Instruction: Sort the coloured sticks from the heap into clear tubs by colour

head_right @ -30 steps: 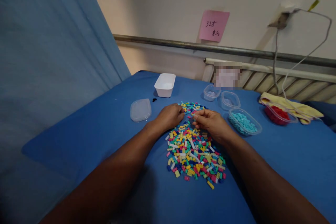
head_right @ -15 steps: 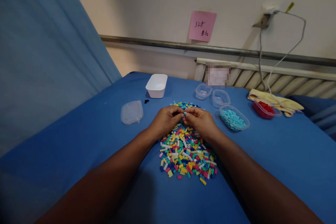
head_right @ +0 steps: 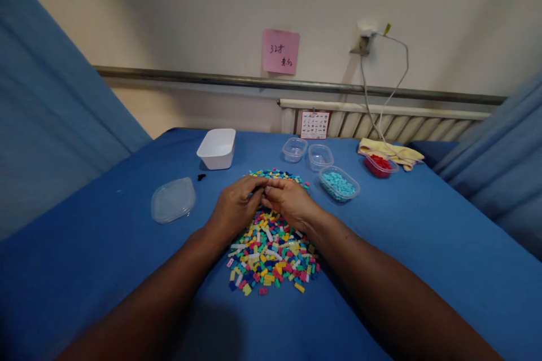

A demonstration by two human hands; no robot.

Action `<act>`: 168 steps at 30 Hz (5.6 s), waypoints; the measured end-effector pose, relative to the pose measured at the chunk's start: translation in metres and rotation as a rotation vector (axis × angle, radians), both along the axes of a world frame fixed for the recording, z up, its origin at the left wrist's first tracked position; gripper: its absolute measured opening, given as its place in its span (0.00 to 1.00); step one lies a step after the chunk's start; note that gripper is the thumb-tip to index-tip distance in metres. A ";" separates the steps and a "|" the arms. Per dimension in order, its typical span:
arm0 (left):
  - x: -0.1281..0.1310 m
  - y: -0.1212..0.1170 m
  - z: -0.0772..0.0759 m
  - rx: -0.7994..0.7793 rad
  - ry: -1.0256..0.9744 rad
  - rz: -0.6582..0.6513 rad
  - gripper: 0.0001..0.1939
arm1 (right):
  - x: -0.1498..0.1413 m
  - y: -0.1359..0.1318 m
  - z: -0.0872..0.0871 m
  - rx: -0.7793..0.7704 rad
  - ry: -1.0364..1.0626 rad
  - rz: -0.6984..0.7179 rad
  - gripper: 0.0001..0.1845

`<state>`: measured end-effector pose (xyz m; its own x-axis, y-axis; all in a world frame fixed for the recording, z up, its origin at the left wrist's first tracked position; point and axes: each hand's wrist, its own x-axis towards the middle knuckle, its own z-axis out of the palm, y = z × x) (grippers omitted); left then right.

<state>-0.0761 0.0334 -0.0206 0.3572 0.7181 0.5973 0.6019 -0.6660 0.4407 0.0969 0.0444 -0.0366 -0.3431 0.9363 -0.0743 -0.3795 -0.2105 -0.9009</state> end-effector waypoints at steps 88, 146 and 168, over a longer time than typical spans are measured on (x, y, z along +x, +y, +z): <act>-0.036 0.034 -0.015 -0.271 -0.219 0.368 0.33 | 0.102 -0.045 -0.008 0.892 -1.504 -0.142 0.31; -0.050 0.029 -0.009 -0.230 0.404 0.155 0.09 | 0.166 0.015 0.081 0.544 -1.838 -0.200 0.18; -0.004 -0.007 0.002 -0.940 -0.853 -0.184 0.22 | 0.043 -0.024 0.061 1.155 -1.155 -0.020 0.09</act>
